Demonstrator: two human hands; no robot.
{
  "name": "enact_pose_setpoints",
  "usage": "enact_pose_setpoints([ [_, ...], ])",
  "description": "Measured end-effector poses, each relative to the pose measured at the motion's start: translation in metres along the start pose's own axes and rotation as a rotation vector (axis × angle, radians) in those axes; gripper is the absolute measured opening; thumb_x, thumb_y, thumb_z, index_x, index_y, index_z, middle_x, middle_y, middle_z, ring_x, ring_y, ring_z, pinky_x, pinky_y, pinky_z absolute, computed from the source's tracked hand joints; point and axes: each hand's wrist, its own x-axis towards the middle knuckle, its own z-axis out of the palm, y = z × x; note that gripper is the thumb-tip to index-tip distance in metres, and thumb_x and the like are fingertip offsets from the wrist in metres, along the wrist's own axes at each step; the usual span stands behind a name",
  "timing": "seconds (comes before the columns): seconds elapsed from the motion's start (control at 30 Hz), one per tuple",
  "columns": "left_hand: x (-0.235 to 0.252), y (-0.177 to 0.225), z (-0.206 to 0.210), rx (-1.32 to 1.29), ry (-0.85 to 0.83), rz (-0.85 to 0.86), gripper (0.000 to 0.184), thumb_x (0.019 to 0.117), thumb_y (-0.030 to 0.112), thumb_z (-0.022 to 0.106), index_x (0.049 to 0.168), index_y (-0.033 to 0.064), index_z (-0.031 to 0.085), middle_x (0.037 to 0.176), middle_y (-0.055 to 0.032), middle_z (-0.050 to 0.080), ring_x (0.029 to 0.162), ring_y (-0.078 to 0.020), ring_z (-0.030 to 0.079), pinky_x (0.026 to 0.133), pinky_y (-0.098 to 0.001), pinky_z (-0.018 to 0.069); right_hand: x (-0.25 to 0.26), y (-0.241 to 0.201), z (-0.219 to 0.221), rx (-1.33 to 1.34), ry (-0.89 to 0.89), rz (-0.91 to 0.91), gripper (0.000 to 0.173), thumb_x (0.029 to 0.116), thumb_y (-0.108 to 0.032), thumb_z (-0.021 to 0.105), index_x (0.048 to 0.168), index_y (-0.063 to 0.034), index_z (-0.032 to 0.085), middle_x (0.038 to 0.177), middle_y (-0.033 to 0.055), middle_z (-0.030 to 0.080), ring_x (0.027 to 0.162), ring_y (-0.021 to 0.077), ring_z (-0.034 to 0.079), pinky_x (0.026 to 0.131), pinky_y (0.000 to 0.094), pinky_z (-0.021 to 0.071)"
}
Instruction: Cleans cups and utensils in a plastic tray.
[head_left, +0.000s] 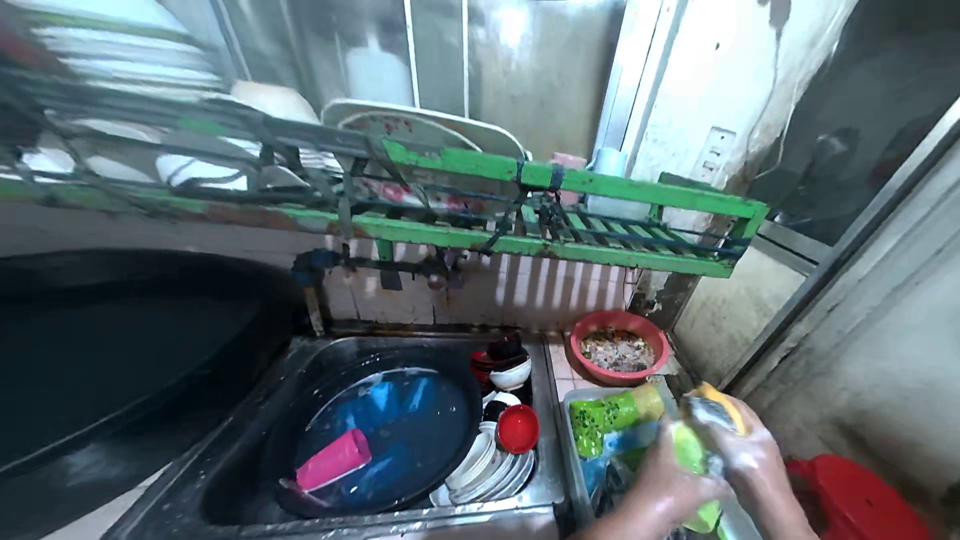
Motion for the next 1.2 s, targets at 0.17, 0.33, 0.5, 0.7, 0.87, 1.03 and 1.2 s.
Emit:
enact_pose_setpoints([
  [0.17,0.002,0.000,-0.006,-0.142,-0.143,-0.022,0.091,0.0919,0.016,0.073,0.161,0.0047,0.015,0.139,-0.0217,0.056,0.117,-0.0274,0.064,0.094,-0.0428,0.0569,0.001,-0.016,-0.009,-0.157,-0.072,0.013,0.053,0.0925,-0.026,0.073,0.138,-0.0026,0.059,0.125,0.0191,0.068,0.116,0.0283,0.066,0.102,0.0491,0.0515],
  [0.33,-0.001,0.002,0.001,0.043,-0.060,0.007,0.109,0.0804,0.009,0.082,0.162,0.0003,0.011,0.152,-0.0248,0.045,0.135,-0.0304,0.053,0.111,-0.0447,0.0470,-0.006,-0.023,-0.006,-0.152,-0.114,-0.028,0.058,0.0882,-0.023,0.076,0.140,-0.0053,0.058,0.127,0.0180,0.068,0.117,0.0285,0.065,0.103,0.0500,0.0510],
  [0.5,-0.004,0.007,-0.010,-0.330,-0.204,-0.070,0.090,0.0930,0.013,0.068,0.161,0.0125,0.010,0.126,-0.0212,0.061,0.100,-0.0305,0.069,0.075,-0.0447,0.0614,-0.002,-0.004,-0.017,0.025,-0.021,-0.050,0.055,0.0901,-0.017,0.072,0.139,0.0017,0.056,0.127,0.0192,0.066,0.116,0.0242,0.064,0.102,0.0429,0.0518],
  [0.7,-0.003,0.004,-0.004,-0.072,-0.078,0.025,0.105,0.0842,0.012,0.080,0.164,0.0100,0.011,0.150,-0.0235,0.046,0.129,-0.0301,0.057,0.104,-0.0463,0.0519,-0.010,-0.012,-0.009,0.031,0.040,0.036,0.063,0.0895,-0.018,0.076,0.145,-0.0016,0.052,0.132,0.0222,0.063,0.120,0.0308,0.063,0.104,0.0509,0.0500],
  [0.87,0.012,0.012,-0.017,-0.425,0.201,0.076,0.074,0.1043,0.037,0.057,0.164,0.0172,0.018,0.158,-0.0174,0.039,0.134,-0.0261,0.053,0.107,-0.0468,0.0491,-0.066,0.010,0.027,0.135,0.171,-0.194,0.051,0.0934,-0.013,0.069,0.135,0.0127,0.056,0.125,0.0259,0.066,0.113,0.0261,0.067,0.100,0.0426,0.0543],
  [1.03,0.014,-0.006,-0.020,-0.277,0.154,0.174,0.062,0.1112,0.037,0.038,0.164,0.0111,0.020,0.167,-0.0153,0.026,0.151,-0.0227,0.034,0.122,-0.0436,0.0314,-0.061,0.006,0.031,0.091,0.039,-0.417,0.059,0.0837,-0.023,0.077,0.131,0.0089,0.062,0.151,0.0266,0.049,0.142,0.0320,0.049,0.117,0.0438,0.0414],
  [1.2,-0.007,0.007,-0.012,-0.795,-0.110,-0.166,0.058,0.1093,0.055,0.026,0.131,0.0086,0.053,0.095,-0.0166,0.067,0.072,-0.0265,0.068,0.054,-0.0367,0.0572,0.001,-0.020,-0.001,0.324,0.058,0.079,0.052,0.0893,-0.011,0.074,0.137,-0.0028,0.053,0.102,0.0143,0.068,0.083,0.0201,0.068,0.071,0.0402,0.0596],
])
